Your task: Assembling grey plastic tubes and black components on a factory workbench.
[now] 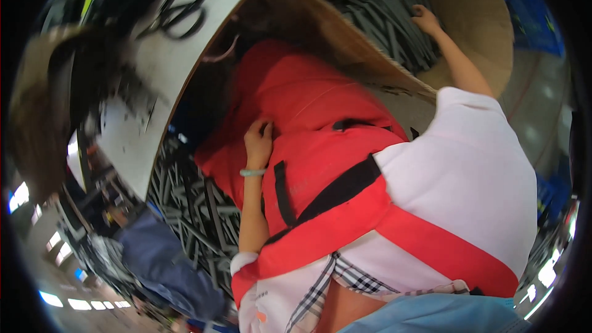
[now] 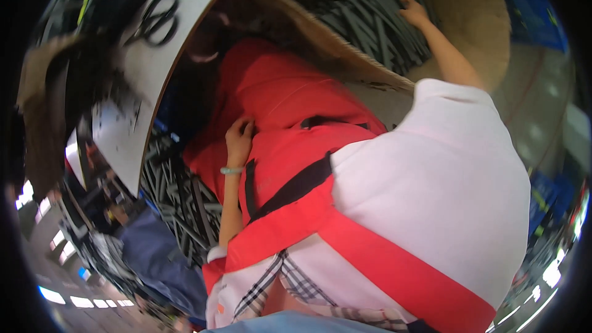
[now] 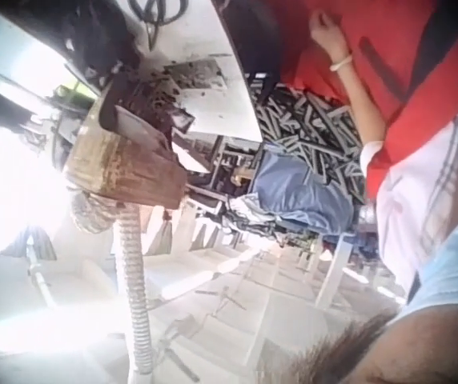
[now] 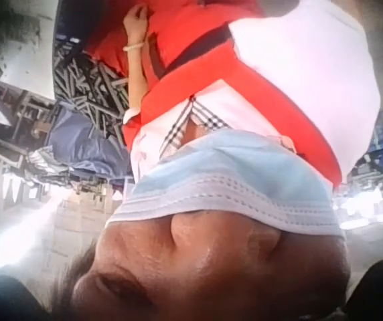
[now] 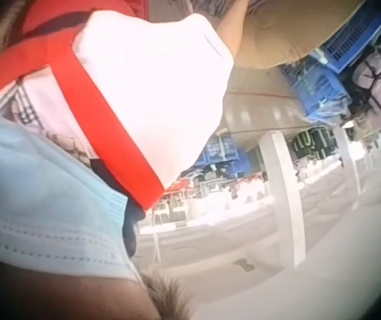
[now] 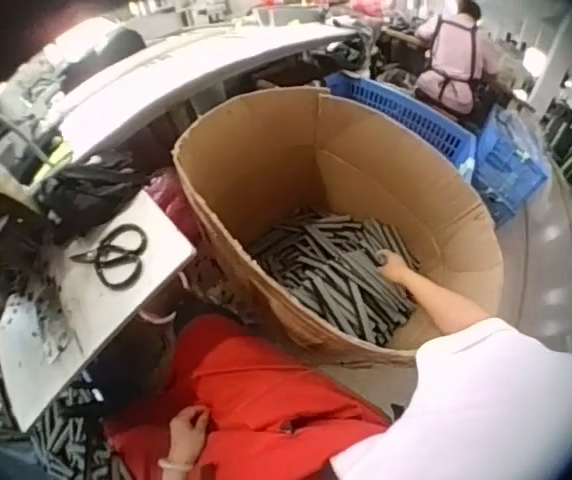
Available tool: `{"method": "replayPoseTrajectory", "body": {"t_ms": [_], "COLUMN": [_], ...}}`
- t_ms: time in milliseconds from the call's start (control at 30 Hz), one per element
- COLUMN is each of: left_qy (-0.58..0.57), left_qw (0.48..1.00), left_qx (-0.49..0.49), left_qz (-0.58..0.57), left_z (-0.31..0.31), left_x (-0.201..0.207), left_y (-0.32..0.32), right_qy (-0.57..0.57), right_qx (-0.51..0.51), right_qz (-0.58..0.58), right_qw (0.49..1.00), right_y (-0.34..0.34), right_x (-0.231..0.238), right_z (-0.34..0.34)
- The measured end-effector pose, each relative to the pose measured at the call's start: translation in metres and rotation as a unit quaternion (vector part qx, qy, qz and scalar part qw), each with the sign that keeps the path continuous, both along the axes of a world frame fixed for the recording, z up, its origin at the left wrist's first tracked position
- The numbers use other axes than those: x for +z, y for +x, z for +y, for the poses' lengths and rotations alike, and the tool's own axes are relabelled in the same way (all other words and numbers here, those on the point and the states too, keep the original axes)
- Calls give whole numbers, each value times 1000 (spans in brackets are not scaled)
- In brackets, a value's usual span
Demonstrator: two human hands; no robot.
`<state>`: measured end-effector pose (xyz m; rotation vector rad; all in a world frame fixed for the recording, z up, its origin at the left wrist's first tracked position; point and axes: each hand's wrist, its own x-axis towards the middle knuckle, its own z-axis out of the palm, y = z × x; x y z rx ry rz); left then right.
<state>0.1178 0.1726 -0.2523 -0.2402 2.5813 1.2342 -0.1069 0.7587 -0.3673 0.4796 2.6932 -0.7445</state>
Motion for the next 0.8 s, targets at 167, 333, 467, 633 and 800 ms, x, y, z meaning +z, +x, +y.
{"method": "replayPoseTrajectory", "body": {"t_ms": [167,333,467,633,800], "left_qy": [-67,-30,-1,-31,-259], "left_qw": [988,983,965,911,831], "left_qx": [-26,88,185,279,379], "left_qz": [136,159,185,303,315], "left_z": [0,-17,-39,-54,-101], "left_x": [8,38,56,67,90], "left_y": [-1,25,76,107,147], "right_qy": [-281,-213,-234,-126,-120], "right_qx": [73,254,406,663,642], "right_qz": [143,317,219,95,-1], "right_qw": [946,889,856,732,757], "right_y": [-49,-3,80,95,102], "right_x": [113,257,253,154,152], "right_z": [-74,-246,-389,-417,-453]}}
